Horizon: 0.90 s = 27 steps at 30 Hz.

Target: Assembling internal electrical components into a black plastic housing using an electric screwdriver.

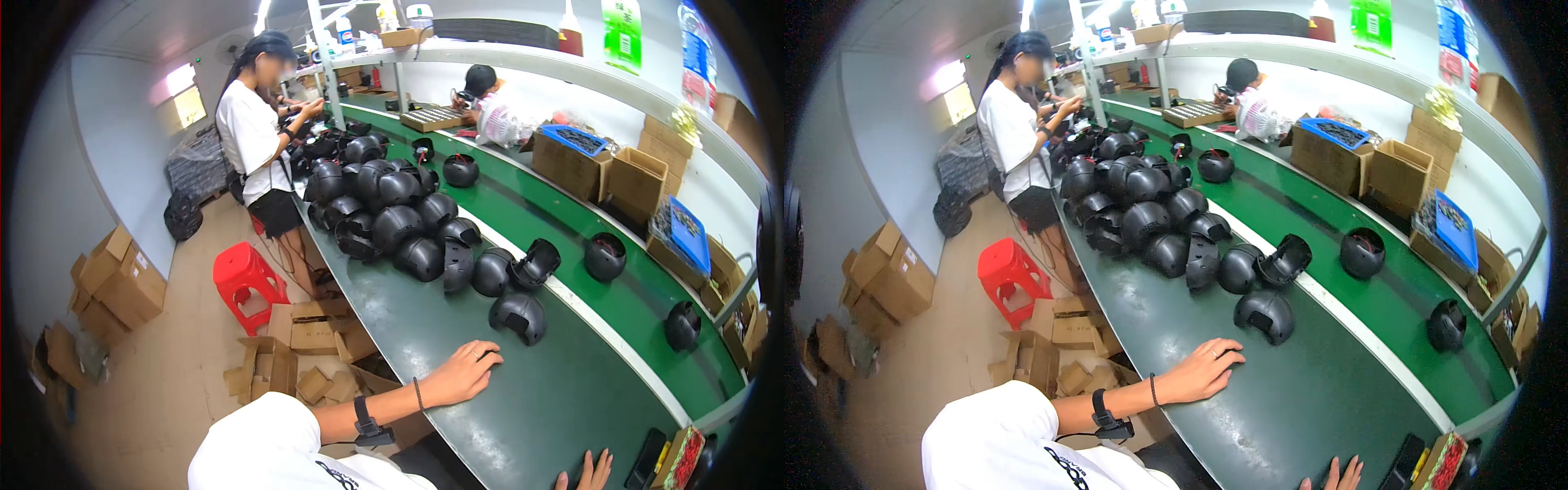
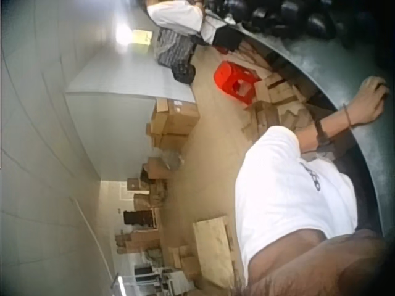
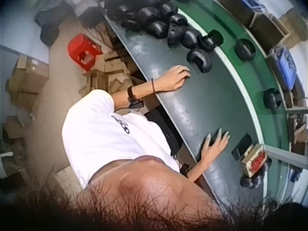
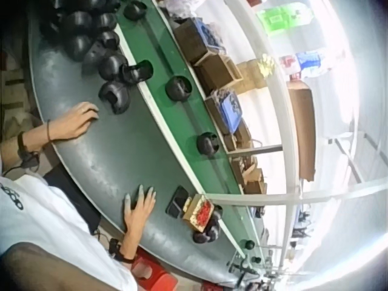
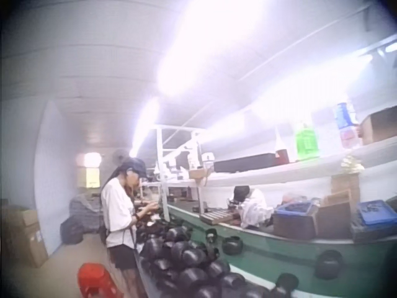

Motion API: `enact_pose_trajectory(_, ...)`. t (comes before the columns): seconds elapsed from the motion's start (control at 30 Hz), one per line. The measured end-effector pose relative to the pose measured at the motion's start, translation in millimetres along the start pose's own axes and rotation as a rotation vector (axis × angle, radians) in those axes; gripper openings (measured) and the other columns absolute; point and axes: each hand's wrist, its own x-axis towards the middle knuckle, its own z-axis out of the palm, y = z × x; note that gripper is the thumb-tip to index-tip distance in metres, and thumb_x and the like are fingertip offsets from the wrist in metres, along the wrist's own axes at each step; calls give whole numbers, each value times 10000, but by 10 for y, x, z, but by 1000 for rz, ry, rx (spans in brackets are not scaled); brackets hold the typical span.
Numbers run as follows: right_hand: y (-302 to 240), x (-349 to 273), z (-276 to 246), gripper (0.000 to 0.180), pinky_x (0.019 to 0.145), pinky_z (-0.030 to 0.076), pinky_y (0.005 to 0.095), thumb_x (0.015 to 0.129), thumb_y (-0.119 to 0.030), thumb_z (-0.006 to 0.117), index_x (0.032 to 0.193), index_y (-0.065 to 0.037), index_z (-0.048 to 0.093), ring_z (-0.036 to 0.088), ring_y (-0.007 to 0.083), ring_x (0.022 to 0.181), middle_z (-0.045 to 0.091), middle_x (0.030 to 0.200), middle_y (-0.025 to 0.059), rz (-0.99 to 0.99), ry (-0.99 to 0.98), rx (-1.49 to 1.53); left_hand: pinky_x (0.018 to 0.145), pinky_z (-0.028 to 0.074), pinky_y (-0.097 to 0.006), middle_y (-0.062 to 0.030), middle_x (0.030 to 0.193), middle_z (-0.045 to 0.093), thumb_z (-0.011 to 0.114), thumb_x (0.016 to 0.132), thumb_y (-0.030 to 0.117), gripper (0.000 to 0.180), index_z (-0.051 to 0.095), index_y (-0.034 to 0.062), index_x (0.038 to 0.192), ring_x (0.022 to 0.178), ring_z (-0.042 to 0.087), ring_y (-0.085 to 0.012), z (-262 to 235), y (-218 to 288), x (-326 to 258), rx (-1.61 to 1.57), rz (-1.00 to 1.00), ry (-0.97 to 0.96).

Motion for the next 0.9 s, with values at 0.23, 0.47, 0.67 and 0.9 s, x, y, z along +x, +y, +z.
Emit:
enact_pose_trajectory(0.23, 14, 4, 35, 581, 1256, 249, 571, 1026, -298, 651, 1541, -62, 523, 332, 497, 1519, 385, 1633, 306, -50, -27, -23, 1144, 401, -493, -137, 1405, 561, 611, 975, 131, 298, 615, 70, 1267, 1335, 501, -361, -48, -96, -35, -67, -85, -16)
enact_pose_trajectory(0.47, 3, -98, 94, 621, 1258, 233, 599, 1058, -341, 594, 1580, -34, 455, 315, 515, 1521, 364, 1634, 324, -69, -64, -106, 1153, 402, -481, -140, 1420, 568, 610, 979, 135, 288, 614, 68, 1260, 1353, 507, -353, -61, -94, -48, -47, -86, -34)
enact_pose_trajectory(0.67, 18, -87, -80, 686, 1253, 217, 632, 1036, -350, 622, 1595, -11, 418, 268, 561, 1521, 314, 1637, 364, -76, -147, -53, 1154, 401, -484, -142, 1421, 569, 608, 978, 126, 299, 609, 69, 1272, 1349, 508, -352, -91, 3, 0, -18, -88, -63)
enact_pose_trajectory(0.9, 64, 517, -558, 595, 1093, 427, 521, 954, -262, 732, 1442, 14, 533, 537, 405, 1320, 558, 1443, 264, 85, -337, 640, 1093, 473, -421, -97, 1322, 633, 606, 1008, 113, 256, 636, 45, 1254, 1264, 587, -269, 23, 385, 643, -466, -201, -197)
